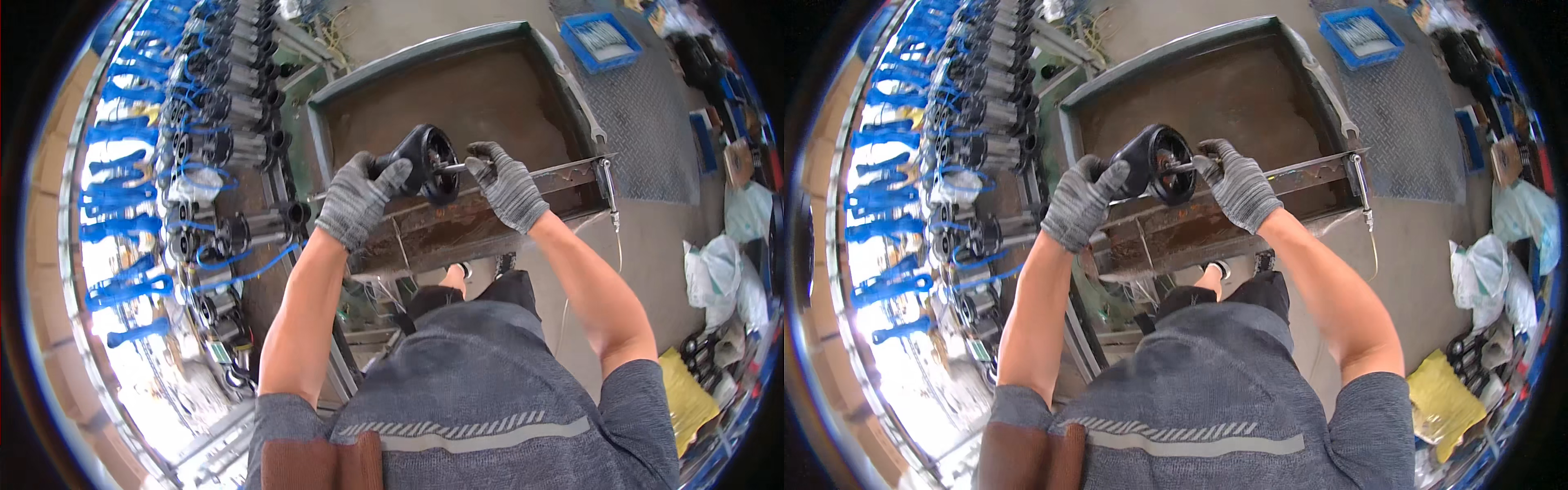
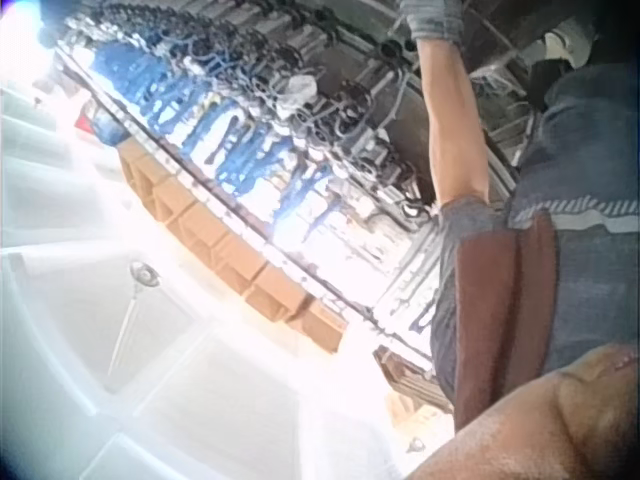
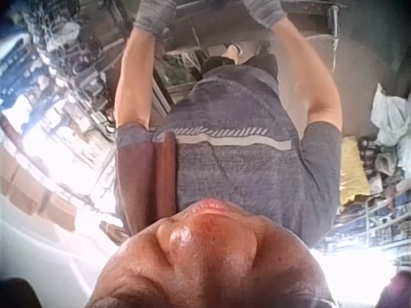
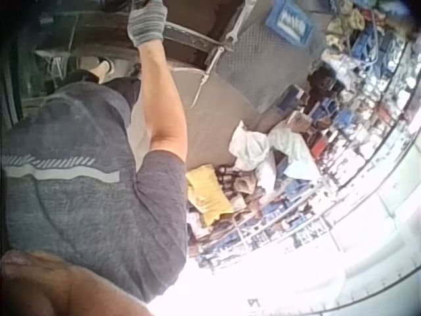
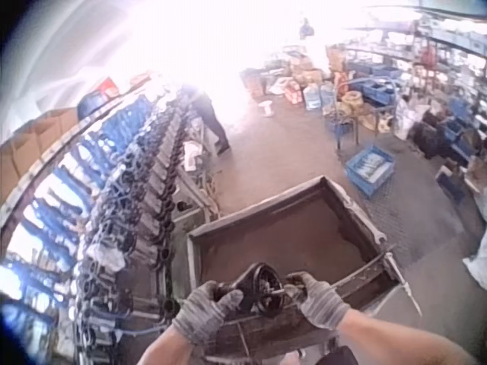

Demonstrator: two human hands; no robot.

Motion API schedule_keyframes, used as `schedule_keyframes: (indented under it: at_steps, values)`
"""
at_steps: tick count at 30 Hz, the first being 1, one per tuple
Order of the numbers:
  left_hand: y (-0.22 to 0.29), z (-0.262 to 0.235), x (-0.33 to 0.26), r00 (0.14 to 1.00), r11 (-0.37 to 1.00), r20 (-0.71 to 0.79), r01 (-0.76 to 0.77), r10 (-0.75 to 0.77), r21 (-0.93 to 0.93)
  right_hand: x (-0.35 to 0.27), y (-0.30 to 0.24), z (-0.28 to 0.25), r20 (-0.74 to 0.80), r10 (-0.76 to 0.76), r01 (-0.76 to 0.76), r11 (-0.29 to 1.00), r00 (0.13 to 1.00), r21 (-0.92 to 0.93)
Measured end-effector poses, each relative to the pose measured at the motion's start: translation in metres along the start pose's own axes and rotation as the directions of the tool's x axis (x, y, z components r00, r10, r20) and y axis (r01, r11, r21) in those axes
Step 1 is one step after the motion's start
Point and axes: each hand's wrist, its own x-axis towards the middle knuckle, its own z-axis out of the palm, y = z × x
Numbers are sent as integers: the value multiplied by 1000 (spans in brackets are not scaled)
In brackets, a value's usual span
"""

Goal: Testing water pumps by submerging them in a water tank and using an air line to check functionality.

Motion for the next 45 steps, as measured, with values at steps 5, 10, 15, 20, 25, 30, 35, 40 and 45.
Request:
schedule_keyframes:
  at_steps: [5,10,15,20,25,30,35,40,45]
  values:
    - [14,12,-34,997,998,-53,50,-48,32,-25,1,-6,147,182,-214,946,972,243]
    - [14,48,-62,993,997,-87,78,-78,1,-48,24,-10,272,242,-309,921,931,239]
    - [9,93,-76,985,984,-35,166,-169,-65,-75,67,-15,281,212,-278,936,936,218]
    - [-16,148,-73,991,976,-54,110,-122,-186,-92,116,-17,343,323,-436,835,882,335]
    - [-17,156,-84,986,984,-53,151,-157,-98,-102,125,-15,349,357,-480,788,866,385]
    - [-33,130,-95,994,985,-27,97,-102,-144,-100,127,-16,353,397,-518,766,847,381]
    - [-176,85,-109,917,970,-387,-2,-95,-242,-88,114,-30,-35,2,-11,965,999,-263]
    - [-290,47,-118,918,916,-334,67,-211,-396,-66,4,5,-8,-159,156,976,987,-153]
    - [-340,58,-93,966,149,188,215,-179,-965,-68,-71,57,130,-193,232,800,973,-553]
